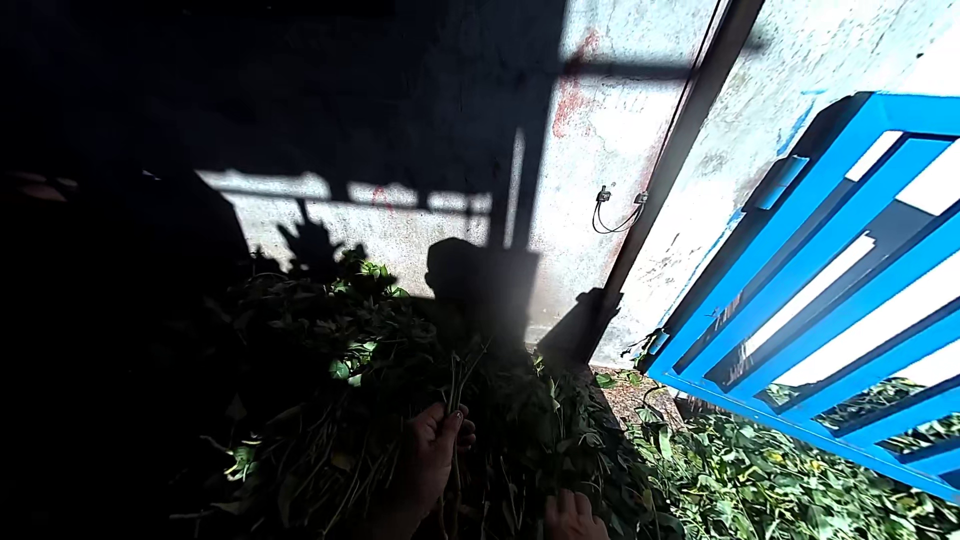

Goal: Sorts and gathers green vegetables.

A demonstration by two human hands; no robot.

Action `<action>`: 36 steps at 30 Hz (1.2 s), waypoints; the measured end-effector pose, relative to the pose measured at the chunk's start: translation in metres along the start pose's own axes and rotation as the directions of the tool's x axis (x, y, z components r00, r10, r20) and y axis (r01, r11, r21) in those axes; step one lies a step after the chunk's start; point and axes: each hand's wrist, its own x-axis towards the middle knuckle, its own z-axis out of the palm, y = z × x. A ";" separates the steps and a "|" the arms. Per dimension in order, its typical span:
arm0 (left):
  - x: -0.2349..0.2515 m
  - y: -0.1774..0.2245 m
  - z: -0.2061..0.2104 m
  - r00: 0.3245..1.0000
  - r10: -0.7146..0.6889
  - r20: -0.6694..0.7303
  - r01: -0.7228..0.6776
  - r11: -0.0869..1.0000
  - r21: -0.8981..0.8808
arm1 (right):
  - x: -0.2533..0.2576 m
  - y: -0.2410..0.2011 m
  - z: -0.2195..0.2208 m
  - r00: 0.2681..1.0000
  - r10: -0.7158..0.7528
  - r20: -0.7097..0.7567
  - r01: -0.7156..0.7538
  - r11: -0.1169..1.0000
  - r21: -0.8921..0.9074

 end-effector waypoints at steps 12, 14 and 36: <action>-0.010 -0.001 0.008 0.959 0.082 0.271 -0.096 0.995 0.037 | 0.056 -0.040 -0.088 0.415 -0.327 -0.849 0.283 0.933 -0.221; -0.010 0.000 0.006 0.955 0.089 0.281 -0.101 0.995 0.027 | 0.058 -0.035 -0.087 0.426 -0.356 -0.832 0.332 0.917 -0.222; -0.002 0.013 -0.006 0.948 0.067 0.310 -0.058 0.998 -0.037 | 0.065 -0.043 -0.103 0.724 0.600 -0.341 0.429 -0.004 0.903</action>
